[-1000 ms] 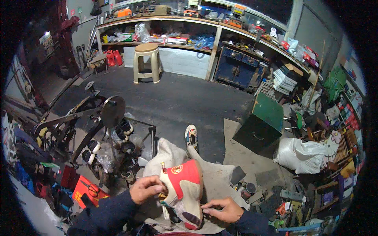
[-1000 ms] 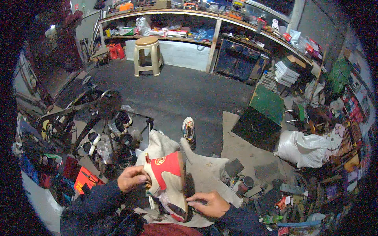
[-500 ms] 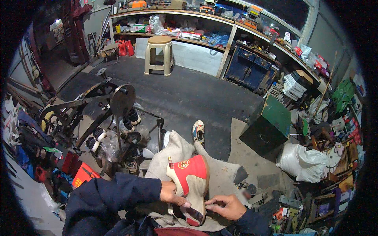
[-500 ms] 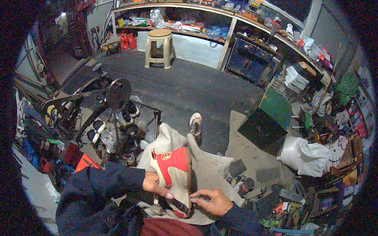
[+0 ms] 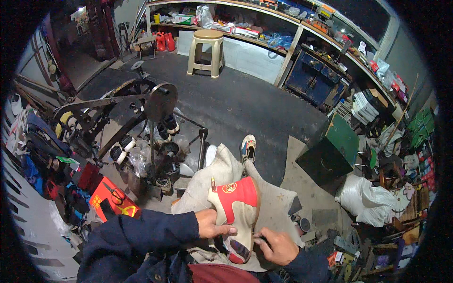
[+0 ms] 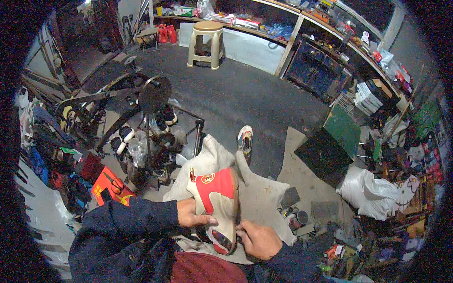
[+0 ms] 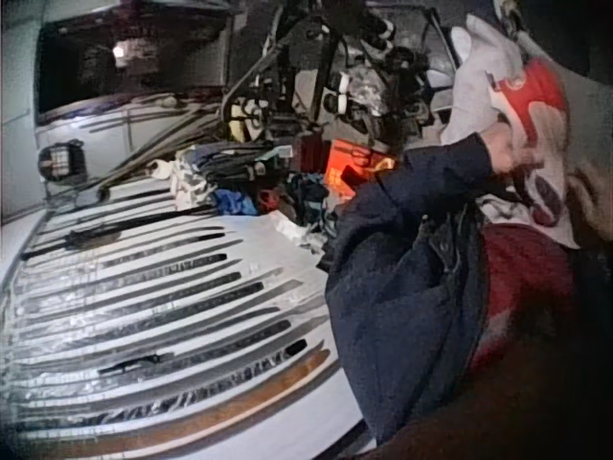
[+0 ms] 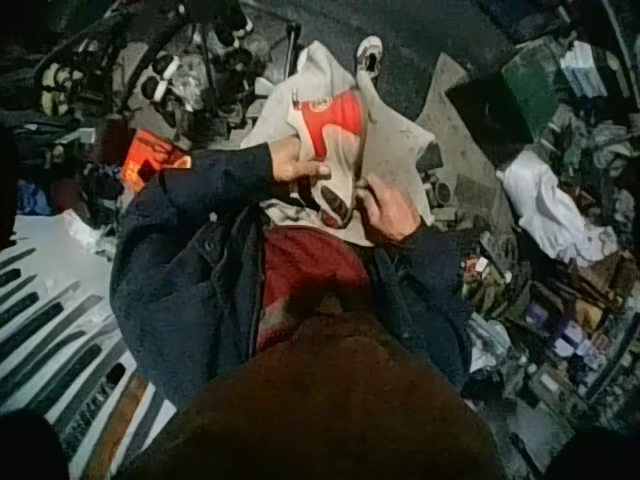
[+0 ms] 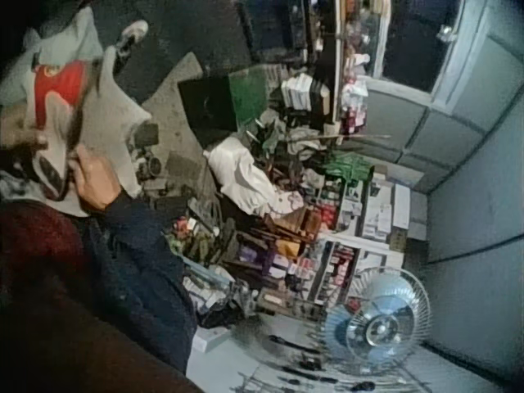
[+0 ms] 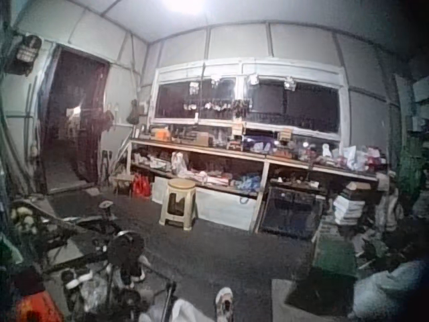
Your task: The person stitches the sole of a red and white sneaker using a needle and thread. They repeatedly insert the needle through the sole, pull the thread, and reposition the shoe to continue sewing along the edge.
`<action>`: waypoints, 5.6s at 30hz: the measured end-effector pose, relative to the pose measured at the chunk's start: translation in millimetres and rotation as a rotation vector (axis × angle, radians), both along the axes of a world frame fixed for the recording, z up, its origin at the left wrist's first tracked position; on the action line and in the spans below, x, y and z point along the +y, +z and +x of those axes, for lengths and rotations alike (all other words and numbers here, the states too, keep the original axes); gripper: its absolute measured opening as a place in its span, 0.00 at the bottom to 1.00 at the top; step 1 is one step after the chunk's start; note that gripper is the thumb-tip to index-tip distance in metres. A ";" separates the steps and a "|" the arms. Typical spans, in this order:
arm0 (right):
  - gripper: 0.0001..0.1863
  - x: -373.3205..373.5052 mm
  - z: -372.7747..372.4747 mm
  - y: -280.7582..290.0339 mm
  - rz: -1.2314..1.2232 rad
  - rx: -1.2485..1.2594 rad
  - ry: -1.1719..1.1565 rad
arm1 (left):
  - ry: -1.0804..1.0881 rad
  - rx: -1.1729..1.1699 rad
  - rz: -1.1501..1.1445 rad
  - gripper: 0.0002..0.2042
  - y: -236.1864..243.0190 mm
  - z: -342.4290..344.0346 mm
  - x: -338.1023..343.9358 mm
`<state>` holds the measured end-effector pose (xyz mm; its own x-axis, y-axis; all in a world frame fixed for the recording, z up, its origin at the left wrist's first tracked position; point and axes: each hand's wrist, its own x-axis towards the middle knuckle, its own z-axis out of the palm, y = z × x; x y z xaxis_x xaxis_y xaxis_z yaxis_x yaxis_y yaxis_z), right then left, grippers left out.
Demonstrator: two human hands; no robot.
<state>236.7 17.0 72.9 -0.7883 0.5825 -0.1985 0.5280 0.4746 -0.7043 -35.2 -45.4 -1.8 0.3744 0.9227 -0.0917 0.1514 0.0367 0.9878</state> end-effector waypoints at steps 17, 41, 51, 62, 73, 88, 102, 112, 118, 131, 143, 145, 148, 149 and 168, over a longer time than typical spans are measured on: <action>0.24 26.5 8.9 -33.7 0.209 -0.072 -0.011 | -0.033 -0.041 0.054 0.24 -5.4 -3.4 3.3; 0.08 -46.7 57.0 -28.4 -0.061 0.490 -0.529 | 0.139 -0.286 -0.190 0.21 16.4 1.6 4.6; 0.19 -26.3 -24.2 -56.6 -0.374 0.417 -0.399 | 0.053 0.376 0.289 0.30 40.9 -37.1 -0.8; 0.21 -26.5 -34.1 -72.2 -0.384 0.476 -0.431 | 0.638 -1.062 0.005 0.18 25.6 -63.2 -41.2; 0.23 -35.6 -46.3 -66.0 -0.433 0.477 -0.443 | 1.091 -0.564 0.398 0.22 49.6 -152.6 -11.6; 0.10 -40.7 -20.2 -45.2 -0.304 0.578 -0.294 | 0.221 0.499 0.548 0.08 36.6 39.1 -20.7; 0.11 -18.3 1.3 -46.5 -0.321 0.523 -0.204 | 0.518 0.396 0.383 0.03 34.1 45.2 -24.9; 0.18 29.6 44.7 -27.4 -0.426 1.487 -1.222 | 0.559 0.419 0.369 0.03 35.6 44.6 -25.7; 0.11 -12.5 -22.5 -50.2 0.070 0.549 -0.460 | 0.519 0.403 0.399 0.02 33.9 41.1 -24.7; 0.12 1.7 -25.6 -37.5 -0.924 0.821 -0.483 | 0.537 0.315 0.354 0.12 24.4 32.2 -27.9; 0.23 -27.3 -49.9 -58.2 -0.283 0.327 -0.373 | 0.781 -0.265 0.178 0.15 34.8 -24.0 -30.4; 0.22 -26.9 -50.6 -58.7 -0.266 0.336 -0.365 | 0.854 -0.311 0.238 0.15 37.3 -63.1 -25.7; 0.23 -26.0 -52.6 -61.4 -0.270 0.368 -0.352 | 0.819 -0.414 0.267 0.15 41.9 -133.3 -16.4; 0.23 -25.6 -52.2 -62.5 -0.318 0.358 -0.352 | 0.904 -0.495 0.157 0.15 40.4 -153.0 -14.5; 0.22 -28.6 -63.4 -78.2 -0.228 0.405 -0.292 | 1.426 -0.282 -0.344 0.16 -94.4 -322.3 -22.6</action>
<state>173.4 -11.6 -5.3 -0.6399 0.7661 -0.0595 0.2800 0.1605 -0.9465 -357.5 -68.0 -96.3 -0.7580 0.4672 -0.4552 -0.4010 0.2167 0.8901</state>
